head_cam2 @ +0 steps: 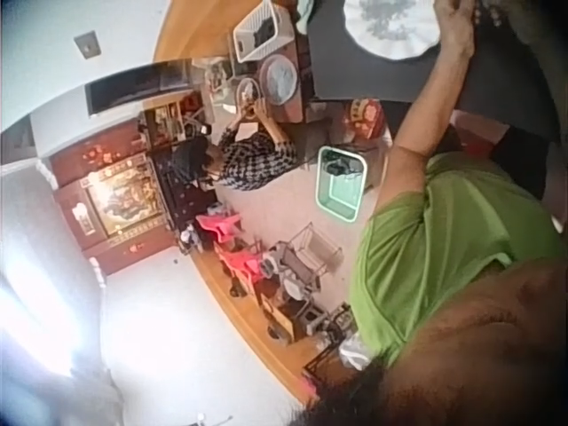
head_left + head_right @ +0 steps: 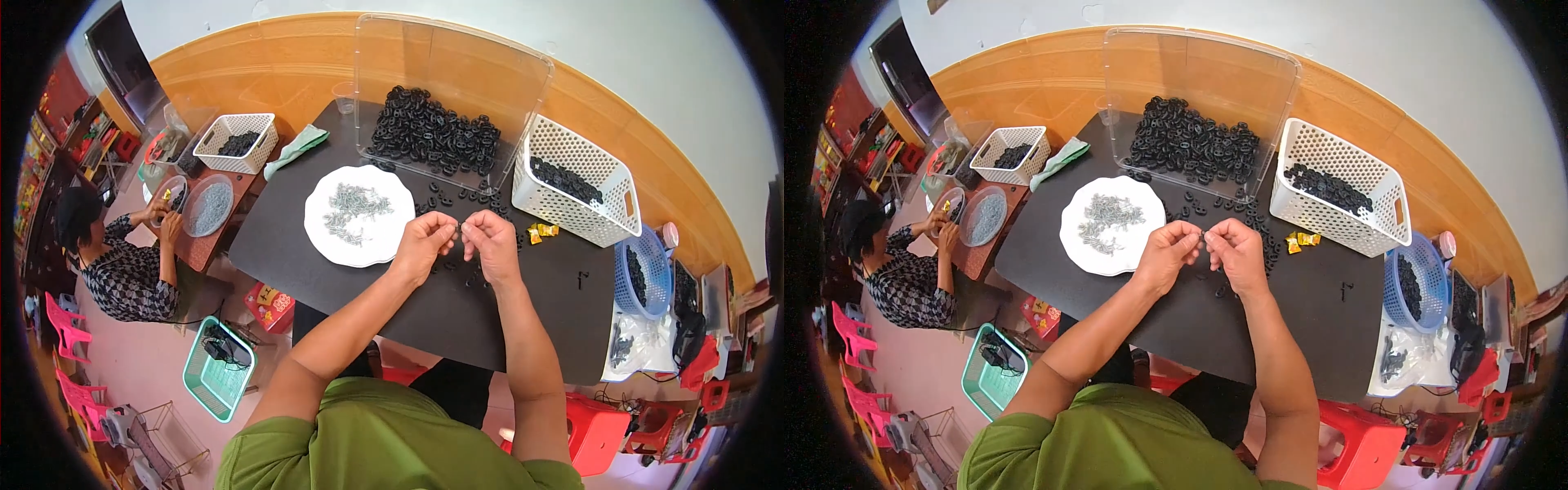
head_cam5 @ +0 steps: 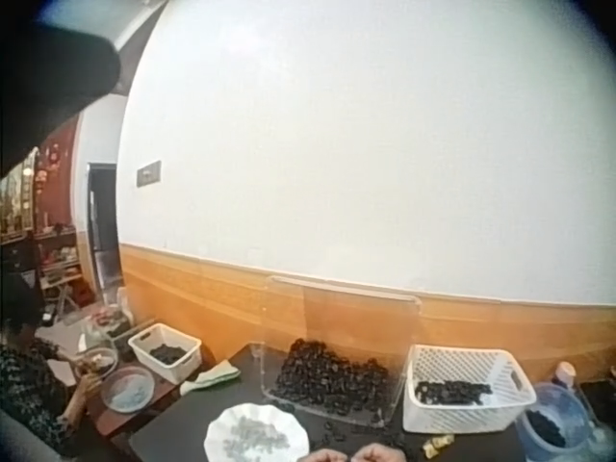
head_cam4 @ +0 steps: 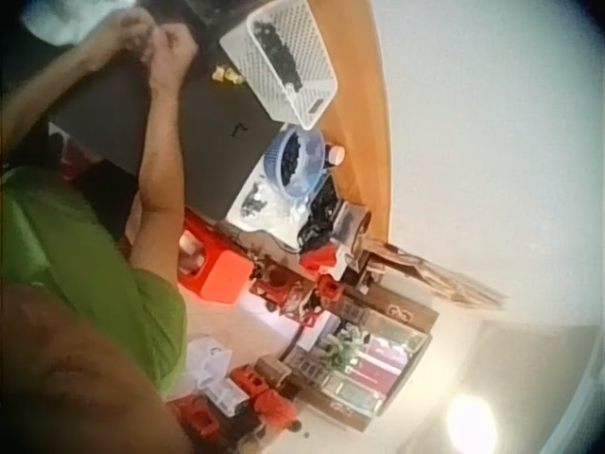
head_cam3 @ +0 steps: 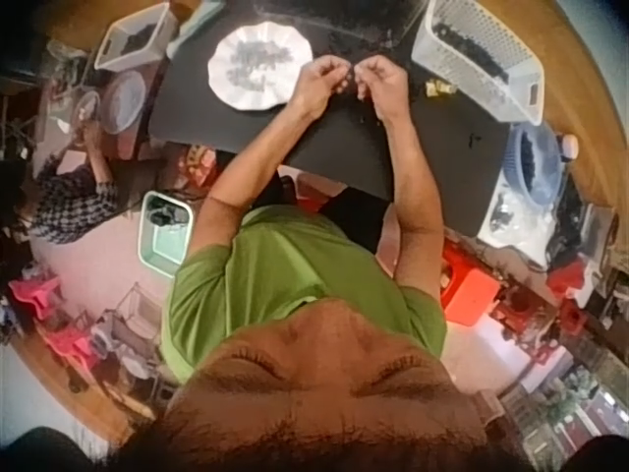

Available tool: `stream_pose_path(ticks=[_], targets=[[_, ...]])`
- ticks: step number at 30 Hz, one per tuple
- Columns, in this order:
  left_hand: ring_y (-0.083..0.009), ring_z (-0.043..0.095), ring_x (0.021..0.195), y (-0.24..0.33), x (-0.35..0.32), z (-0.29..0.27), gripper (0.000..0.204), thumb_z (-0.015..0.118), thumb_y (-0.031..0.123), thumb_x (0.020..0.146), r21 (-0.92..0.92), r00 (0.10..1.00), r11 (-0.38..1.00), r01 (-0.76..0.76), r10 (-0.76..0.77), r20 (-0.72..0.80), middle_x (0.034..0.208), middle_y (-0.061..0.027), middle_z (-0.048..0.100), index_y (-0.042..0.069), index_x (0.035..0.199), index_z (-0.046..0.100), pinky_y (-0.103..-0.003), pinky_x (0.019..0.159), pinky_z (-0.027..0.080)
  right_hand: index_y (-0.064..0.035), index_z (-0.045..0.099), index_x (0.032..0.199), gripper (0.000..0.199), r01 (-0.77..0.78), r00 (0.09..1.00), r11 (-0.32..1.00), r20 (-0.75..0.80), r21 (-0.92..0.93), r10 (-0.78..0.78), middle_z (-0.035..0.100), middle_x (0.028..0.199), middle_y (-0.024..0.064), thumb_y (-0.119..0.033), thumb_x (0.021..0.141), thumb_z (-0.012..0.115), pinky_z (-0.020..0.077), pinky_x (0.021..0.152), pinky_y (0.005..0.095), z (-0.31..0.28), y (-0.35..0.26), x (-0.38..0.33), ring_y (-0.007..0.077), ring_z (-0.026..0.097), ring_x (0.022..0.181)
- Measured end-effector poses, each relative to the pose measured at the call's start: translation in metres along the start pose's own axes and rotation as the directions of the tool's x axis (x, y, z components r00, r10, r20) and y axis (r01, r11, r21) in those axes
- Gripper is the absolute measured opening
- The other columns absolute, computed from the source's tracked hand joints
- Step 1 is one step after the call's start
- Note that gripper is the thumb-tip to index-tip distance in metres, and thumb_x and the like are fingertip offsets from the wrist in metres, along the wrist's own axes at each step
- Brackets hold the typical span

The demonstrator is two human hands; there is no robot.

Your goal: The person assembles small black plastic components by hand at a workstation.

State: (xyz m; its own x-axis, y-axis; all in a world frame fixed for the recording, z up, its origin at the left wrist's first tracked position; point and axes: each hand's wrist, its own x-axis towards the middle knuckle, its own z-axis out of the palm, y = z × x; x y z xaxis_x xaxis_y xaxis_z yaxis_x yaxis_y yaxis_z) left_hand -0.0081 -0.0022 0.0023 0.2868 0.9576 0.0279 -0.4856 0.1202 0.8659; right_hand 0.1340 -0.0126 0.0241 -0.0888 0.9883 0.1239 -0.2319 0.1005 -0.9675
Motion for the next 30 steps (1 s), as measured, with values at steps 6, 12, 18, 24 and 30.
stream_pose_path(ticks=[6, 12, 18, 24, 30], targets=[[-0.005, 0.049, 0.063, 0.002, 0.003, -0.003, 0.008, 0.054, 0.011, 0.087, 0.007, 0.999, 1.0, -0.002, 0.002, 0.043, 0.074, 0.0008, 0.056, 0.003, 0.087, 0.058, -0.017, 0.055, 0.04, -0.002, 0.054, 0.076, 0.009, -0.016, 1.0, 0.994, -0.019, -0.106, 0.014, 0.053, 0.064, 0.0015, -0.007, 0.082, 0.058, 0.0407, 0.041, 0.0189, -0.001, 0.0, 0.0, 0.0057, 0.048, 0.048], [-0.0044, 0.049, 0.062, 0.006, 0.004, -0.006, 0.009, 0.054, 0.011, 0.087, 0.131, 0.999, 0.991, -0.019, 0.012, 0.052, 0.072, 0.0008, 0.056, 0.003, 0.086, 0.058, -0.017, 0.054, 0.039, -0.0018, 0.053, 0.075, 0.01, -0.009, 1.0, 0.993, -0.03, -0.118, 0.006, 0.052, 0.064, 0.0014, -0.007, 0.082, 0.058, 0.0402, 0.041, 0.0188, 0.002, 0.0, -0.001, 0.0057, 0.047, 0.048], [-0.0028, 0.046, 0.057, 0.009, 0.002, -0.002, 0.009, 0.053, 0.009, 0.087, 0.154, 0.997, 0.986, -0.065, 0.06, 0.038, 0.068, 0.002, 0.055, 0.002, 0.082, 0.059, -0.016, 0.05, 0.037, -0.0016, 0.053, 0.074, 0.01, 0.035, 0.999, 0.994, -0.015, -0.104, -0.037, 0.051, 0.067, 0.0018, -0.006, 0.082, 0.057, 0.0397, 0.042, 0.0185, 0.003, 0.0, -0.001, 0.0058, 0.046, 0.048], [-0.0027, 0.046, 0.057, 0.007, 0.002, -0.004, 0.009, 0.054, 0.009, 0.086, 0.213, 0.996, 0.973, -0.083, 0.075, 0.045, 0.067, 0.0025, 0.055, 0.003, 0.081, 0.059, -0.017, 0.05, 0.038, -0.0016, 0.052, 0.073, 0.011, 0.059, 0.998, 0.982, -0.013, -0.182, -0.062, 0.05, 0.067, 0.001, -0.006, 0.082, 0.057, 0.0392, 0.042, 0.0177, 0.003, 0.0, 0.0, 0.0048, 0.045, 0.049], [-0.0036, 0.047, 0.057, 0.006, 0.001, -0.006, 0.008, 0.056, 0.006, 0.084, 0.366, 0.988, 0.918, -0.154, 0.15, 0.041, 0.065, 0.0021, 0.055, 0.001, 0.078, 0.058, -0.018, 0.051, 0.039, -0.0021, 0.05, 0.071, 0.013, 0.189, 0.98, 0.904, 0.022, -0.384, -0.196, 0.048, 0.061, -0.0024, -0.004, 0.081, 0.058, 0.0349, 0.043, 0.0173, 0.005, 0.003, -0.002, 0.0021, 0.044, 0.049]])
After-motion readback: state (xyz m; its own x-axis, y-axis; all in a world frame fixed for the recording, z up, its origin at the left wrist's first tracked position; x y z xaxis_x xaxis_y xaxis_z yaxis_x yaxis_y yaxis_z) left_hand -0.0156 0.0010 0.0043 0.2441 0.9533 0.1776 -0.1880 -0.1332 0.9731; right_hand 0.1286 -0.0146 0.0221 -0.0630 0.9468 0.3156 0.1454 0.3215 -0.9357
